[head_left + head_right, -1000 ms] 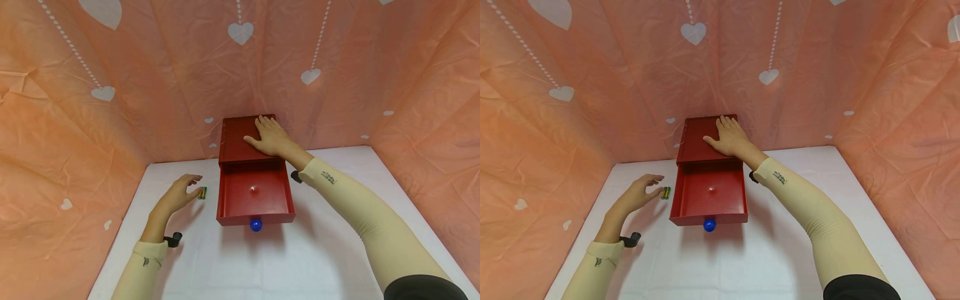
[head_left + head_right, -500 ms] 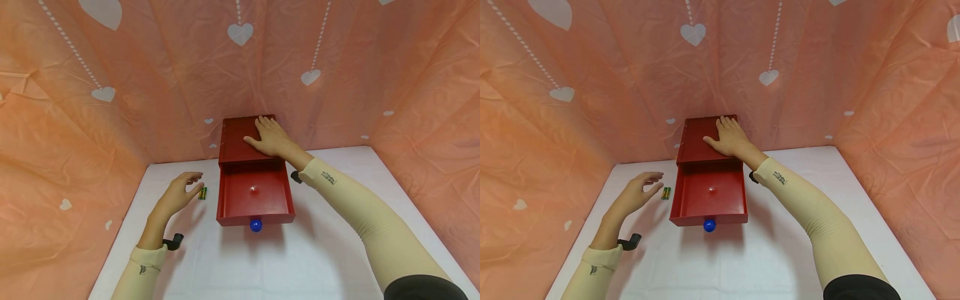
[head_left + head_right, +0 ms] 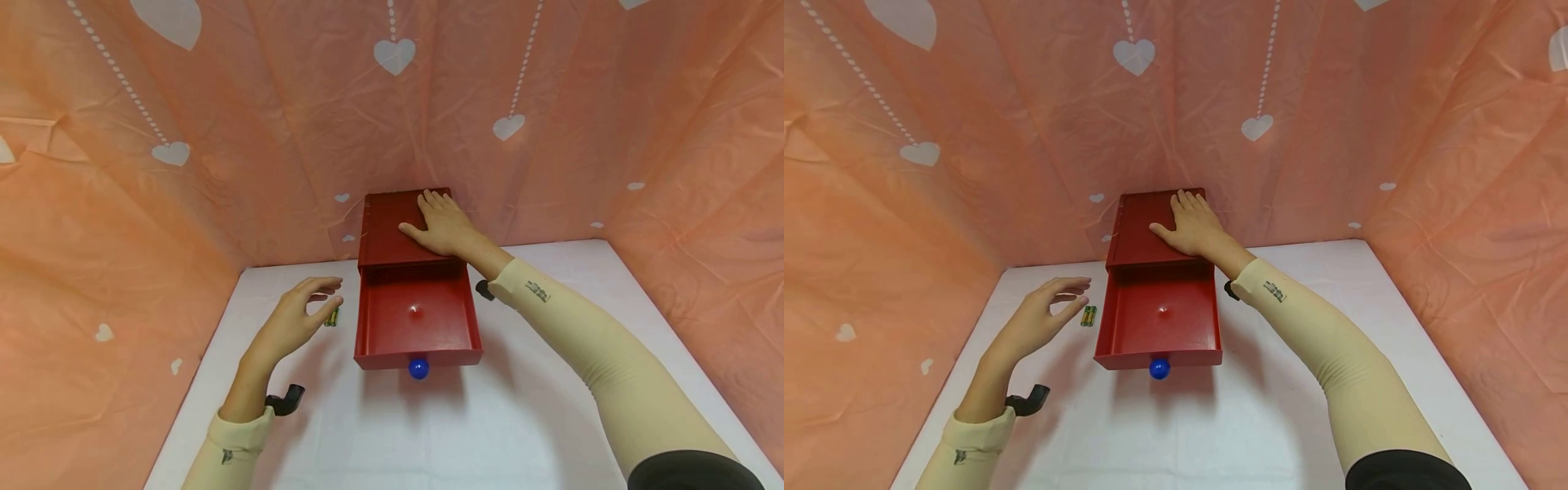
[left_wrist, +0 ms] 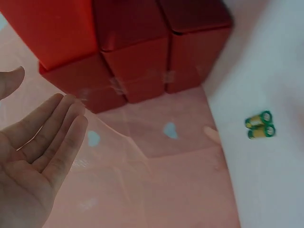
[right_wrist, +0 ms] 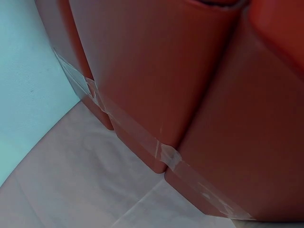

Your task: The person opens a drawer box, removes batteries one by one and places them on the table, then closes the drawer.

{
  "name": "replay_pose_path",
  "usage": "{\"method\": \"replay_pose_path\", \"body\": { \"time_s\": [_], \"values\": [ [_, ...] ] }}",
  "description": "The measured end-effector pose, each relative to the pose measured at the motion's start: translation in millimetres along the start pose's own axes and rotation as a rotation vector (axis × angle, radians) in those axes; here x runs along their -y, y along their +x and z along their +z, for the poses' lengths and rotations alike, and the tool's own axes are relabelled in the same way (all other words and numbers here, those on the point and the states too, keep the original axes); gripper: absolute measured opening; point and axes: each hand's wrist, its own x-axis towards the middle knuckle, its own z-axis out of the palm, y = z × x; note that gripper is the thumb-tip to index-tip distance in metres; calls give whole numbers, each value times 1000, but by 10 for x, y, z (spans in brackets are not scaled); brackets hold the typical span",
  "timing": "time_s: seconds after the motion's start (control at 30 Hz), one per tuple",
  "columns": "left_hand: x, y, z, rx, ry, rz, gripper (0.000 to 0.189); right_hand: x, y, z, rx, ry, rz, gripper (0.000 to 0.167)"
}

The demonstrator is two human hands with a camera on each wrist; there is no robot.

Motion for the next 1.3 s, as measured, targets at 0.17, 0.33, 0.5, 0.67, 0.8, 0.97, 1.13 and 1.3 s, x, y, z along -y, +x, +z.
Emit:
{"method": "replay_pose_path", "body": {
  "time_s": [0.17, 0.33, 0.5, 0.67, 0.8, 0.97, 1.13, 1.3],
  "values": [
    [-153, -40, -23, -17, -15, 28, 41, 2, 6, 12, -1, -2, -1, 91],
    [-279, -71, -26, -42, -29, 52, 40, -2, 19, 19, 0, -2, -1, 91],
    [-397, -105, -11, -70, -57, 99, 39, -3, 15, 17, -3, -6, 0, 91],
    [-519, -135, 20, -74, -57, 140, 39, 1, 8, 11, -4, -3, 3, 92],
    [-608, -161, 34, -73, -71, 156, 41, 8, 3, 7, -7, -1, 7, 92],
    [-700, -194, 68, -67, -98, 189, 41, 13, -1, 8, -4, -3, 12, 91],
    [-782, -237, 120, -58, -114, 218, 41, 11, 7, 13, -3, -11, 14, 91],
    [-859, -261, 180, -40, -124, 260, 41, 18, -4, 7, -6, -11, 16, 91]
  ]
}}
